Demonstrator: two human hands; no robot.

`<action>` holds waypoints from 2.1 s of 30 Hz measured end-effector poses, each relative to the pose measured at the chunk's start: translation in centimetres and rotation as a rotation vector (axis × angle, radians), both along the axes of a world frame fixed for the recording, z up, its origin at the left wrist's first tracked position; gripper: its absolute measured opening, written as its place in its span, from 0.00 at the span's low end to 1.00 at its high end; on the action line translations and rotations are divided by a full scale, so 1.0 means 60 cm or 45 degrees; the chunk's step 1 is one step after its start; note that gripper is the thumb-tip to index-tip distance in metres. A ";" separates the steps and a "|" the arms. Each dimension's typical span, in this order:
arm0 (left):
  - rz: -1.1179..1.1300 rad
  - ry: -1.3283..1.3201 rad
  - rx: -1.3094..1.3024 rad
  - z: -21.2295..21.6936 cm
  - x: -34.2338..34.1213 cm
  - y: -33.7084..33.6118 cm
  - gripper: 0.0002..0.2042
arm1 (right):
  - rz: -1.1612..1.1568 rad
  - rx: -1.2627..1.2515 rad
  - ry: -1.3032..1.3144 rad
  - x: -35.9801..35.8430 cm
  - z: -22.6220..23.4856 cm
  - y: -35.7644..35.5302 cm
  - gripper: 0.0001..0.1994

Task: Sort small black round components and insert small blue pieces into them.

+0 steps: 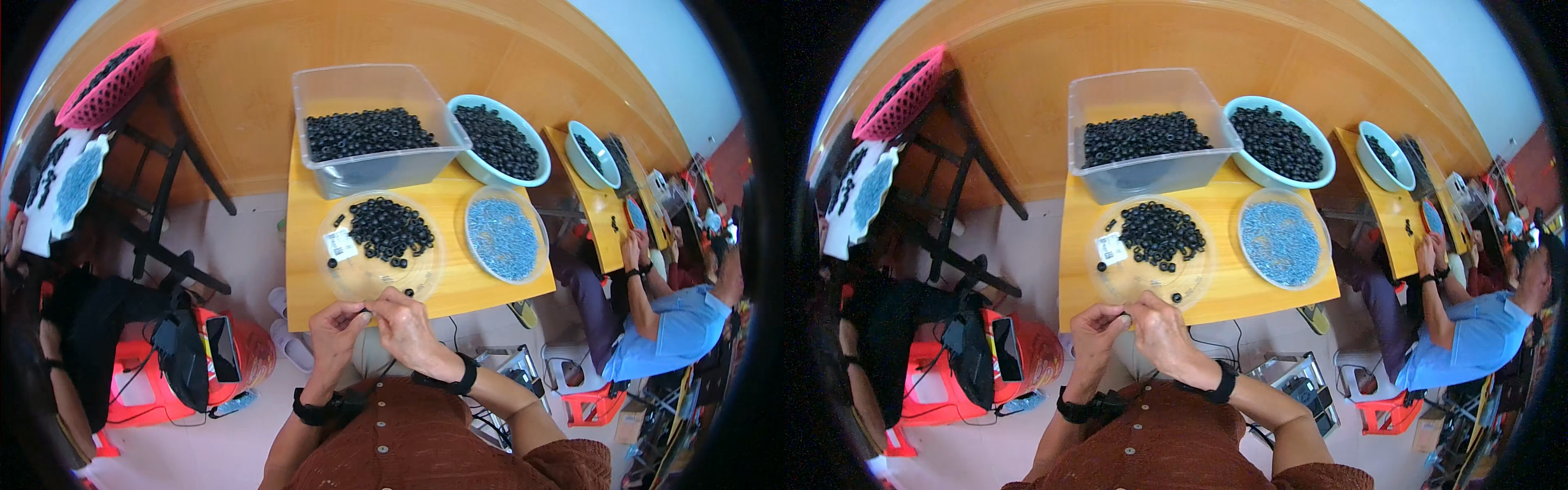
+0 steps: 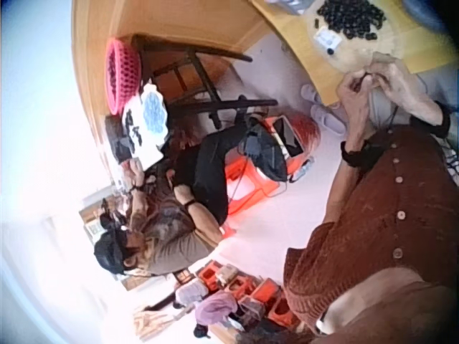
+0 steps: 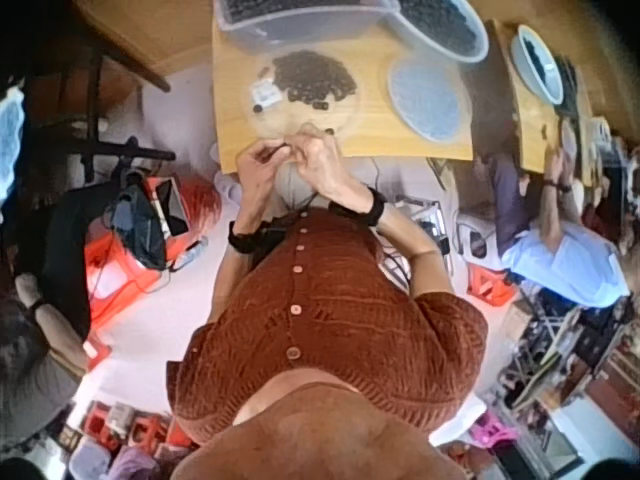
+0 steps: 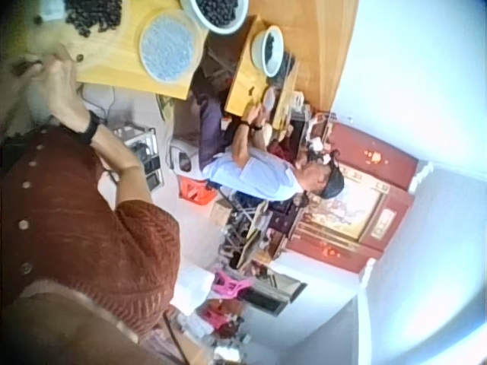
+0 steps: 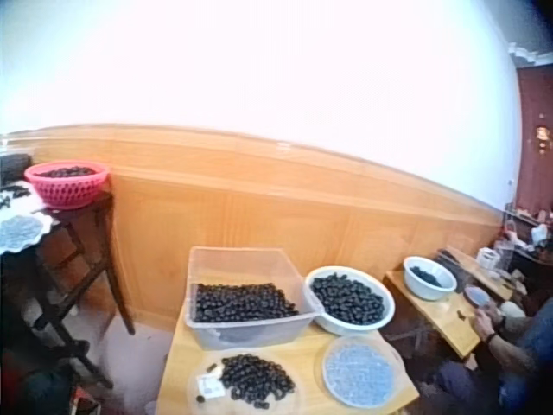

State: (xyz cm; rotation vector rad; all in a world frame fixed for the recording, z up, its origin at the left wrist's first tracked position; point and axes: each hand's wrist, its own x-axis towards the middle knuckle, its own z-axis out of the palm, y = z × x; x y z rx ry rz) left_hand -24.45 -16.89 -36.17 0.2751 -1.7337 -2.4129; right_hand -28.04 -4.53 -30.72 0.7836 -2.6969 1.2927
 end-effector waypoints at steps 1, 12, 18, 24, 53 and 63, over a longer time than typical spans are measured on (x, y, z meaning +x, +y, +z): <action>-0.003 -0.071 -0.037 0.004 0.002 0.001 0.06 | 0.017 0.020 -0.030 0.001 -0.002 0.000 0.12; -0.374 -0.160 0.219 0.039 -0.011 -0.041 0.14 | 0.281 -0.262 -0.380 -0.017 0.010 0.046 0.09; -0.759 -0.180 0.243 0.066 -0.016 -0.056 0.21 | 0.814 -0.092 -0.582 -0.059 0.049 0.060 0.11; -0.958 -0.247 0.322 0.073 -0.015 -0.056 0.22 | 1.125 0.021 -0.482 -0.050 0.057 0.066 0.14; -0.688 -0.371 0.670 0.020 0.000 -0.012 0.16 | 0.457 -0.004 0.122 -0.011 -0.003 0.087 0.09; -0.780 -0.362 0.496 0.061 -0.015 -0.022 0.18 | 0.285 -0.309 -0.130 -0.050 0.014 0.119 0.15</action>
